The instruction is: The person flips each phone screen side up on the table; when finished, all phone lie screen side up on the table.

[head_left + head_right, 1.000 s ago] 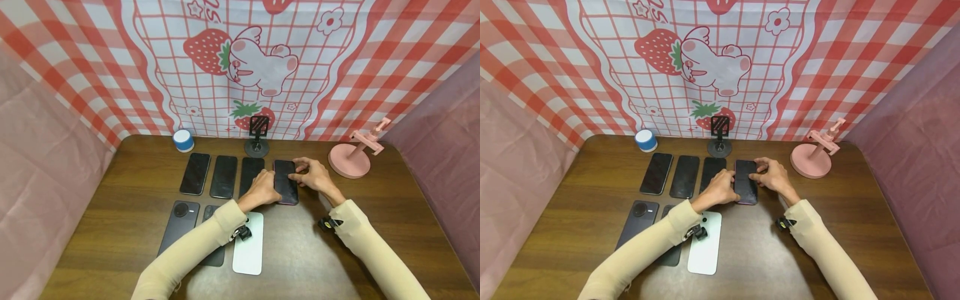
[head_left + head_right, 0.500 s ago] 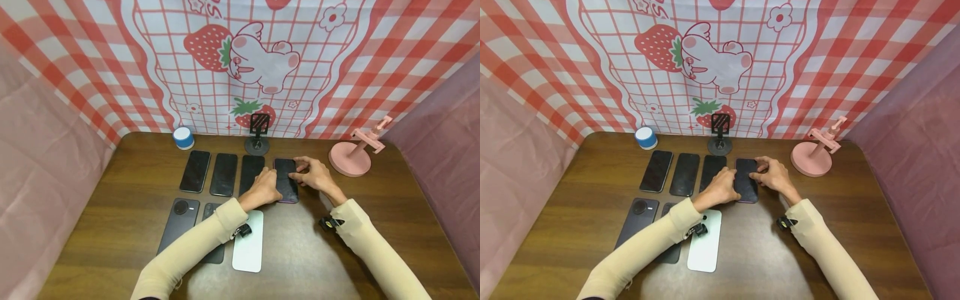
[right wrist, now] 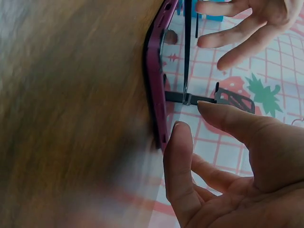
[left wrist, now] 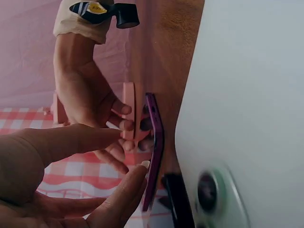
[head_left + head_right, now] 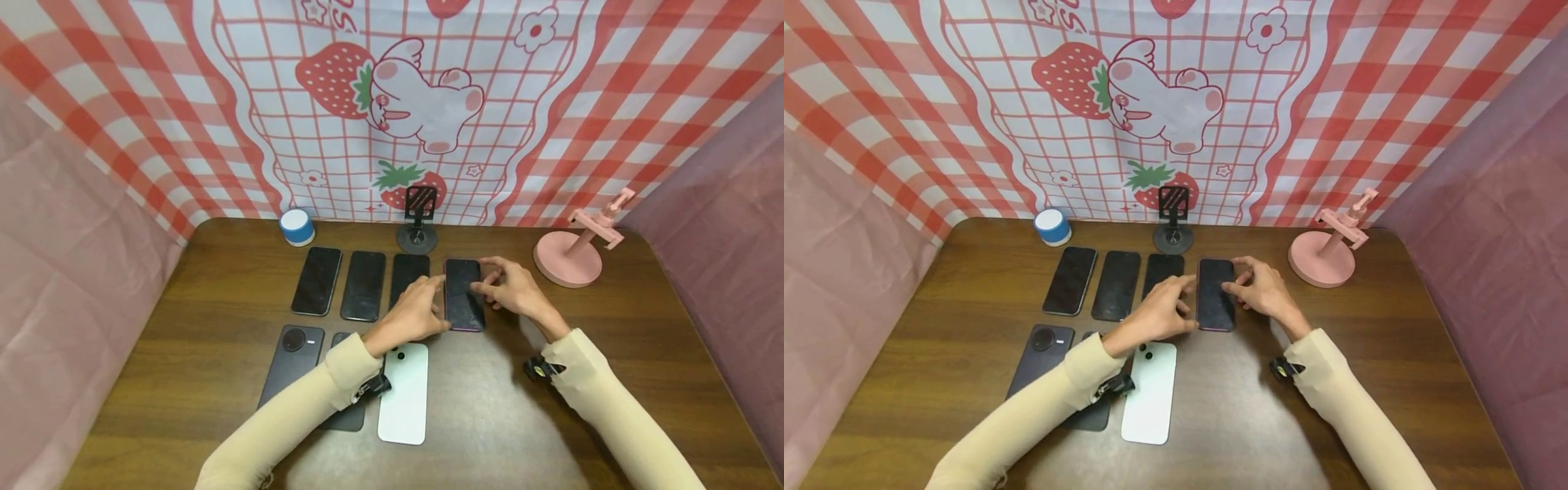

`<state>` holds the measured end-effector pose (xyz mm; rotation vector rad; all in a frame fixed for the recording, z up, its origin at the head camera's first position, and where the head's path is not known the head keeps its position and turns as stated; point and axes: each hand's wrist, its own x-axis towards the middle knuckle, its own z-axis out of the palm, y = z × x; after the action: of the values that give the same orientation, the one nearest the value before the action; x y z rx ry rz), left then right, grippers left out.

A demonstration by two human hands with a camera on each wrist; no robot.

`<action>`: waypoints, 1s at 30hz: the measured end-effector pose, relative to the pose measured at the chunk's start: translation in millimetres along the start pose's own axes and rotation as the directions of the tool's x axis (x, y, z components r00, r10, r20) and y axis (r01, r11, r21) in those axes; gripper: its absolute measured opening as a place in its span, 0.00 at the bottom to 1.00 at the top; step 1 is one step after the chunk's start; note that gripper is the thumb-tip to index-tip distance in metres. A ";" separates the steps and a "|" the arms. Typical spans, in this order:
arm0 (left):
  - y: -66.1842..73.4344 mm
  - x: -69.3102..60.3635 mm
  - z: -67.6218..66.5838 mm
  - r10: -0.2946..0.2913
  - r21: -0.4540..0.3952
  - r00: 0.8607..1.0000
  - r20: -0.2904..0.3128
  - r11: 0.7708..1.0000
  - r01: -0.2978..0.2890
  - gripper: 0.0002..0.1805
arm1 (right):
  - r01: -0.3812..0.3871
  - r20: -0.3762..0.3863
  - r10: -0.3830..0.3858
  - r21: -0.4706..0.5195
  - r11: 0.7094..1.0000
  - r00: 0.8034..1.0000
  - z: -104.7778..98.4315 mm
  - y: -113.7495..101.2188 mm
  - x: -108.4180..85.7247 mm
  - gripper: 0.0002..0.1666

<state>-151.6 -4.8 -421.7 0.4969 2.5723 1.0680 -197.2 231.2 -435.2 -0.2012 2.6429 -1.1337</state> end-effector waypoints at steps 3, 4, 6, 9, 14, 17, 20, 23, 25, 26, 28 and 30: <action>-7.4 -11.5 -8.2 0.020 -0.041 1.000 -0.012 0.999 -0.020 0.47 | 0.025 -0.001 -0.025 0.005 1.000 1.000 2.2 -3.6 -3.2 0.37; -9.8 -15.6 -10.8 0.024 -0.048 1.000 -0.016 0.999 -0.025 0.47 | 0.033 -0.001 -0.033 0.008 0.999 0.999 3.3 -5.2 -4.4 0.36; -14.7 -23.8 -15.1 0.030 -0.053 0.999 -0.029 0.998 -0.032 0.47 | 0.049 -0.002 -0.049 0.015 0.999 0.999 5.9 -8.4 -6.6 0.36; -21.6 -36.0 -20.4 0.031 -0.048 0.997 -0.067 0.998 -0.034 0.47 | 0.091 -0.007 -0.091 0.021 0.996 0.996 10.7 -14.2 -9.8 0.35; -33.2 -55.7 -27.2 0.010 -0.053 0.989 -0.145 0.998 -0.018 0.47 | 0.163 0.000 -0.163 0.003 0.987 0.987 19.3 -26.3 -13.7 0.35; -40.4 -66.5 -31.5 0.003 -0.076 0.984 -0.179 0.997 -0.017 0.46 | 0.183 0.017 -0.183 0.004 0.983 0.983 24.1 -34.6 -15.9 0.36; -47.7 -75.8 -36.1 -0.005 -0.100 0.979 -0.205 0.995 -0.016 0.46 | 0.193 0.027 -0.193 0.014 0.981 0.981 29.5 -41.9 -17.7 0.36; -54.7 -84.3 -40.5 -0.014 -0.108 0.973 -0.231 0.994 -0.012 0.45 | 0.206 0.037 -0.207 0.033 0.978 0.978 35.6 -47.6 -19.7 0.36; -59.5 -89.8 -43.2 -0.021 -0.114 0.970 -0.242 0.993 -0.007 0.45 | 0.216 0.047 -0.218 0.053 0.975 0.975 40.0 -51.2 -21.0 0.36; -62.0 -92.2 -44.2 -0.023 -0.113 0.968 -0.251 0.994 -0.006 0.45 | 0.221 0.053 -0.225 0.064 0.973 0.973 42.2 -52.9 -21.5 0.36; -65.9 -97.3 -46.4 -0.030 -0.110 0.965 -0.261 0.994 0.002 0.46 | 0.229 0.063 -0.235 0.087 0.969 0.970 47.1 -56.8 -22.5 0.36; -69.7 -102.5 -48.2 -0.031 -0.100 0.961 -0.274 0.995 0.004 0.46 | 0.241 0.073 -0.249 0.105 0.965 0.966 52.3 -60.5 -22.9 0.36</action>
<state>-93.6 -124.5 -424.3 0.3186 2.7353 1.3345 -158.7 158.7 -421.7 -0.5594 2.5324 -1.2921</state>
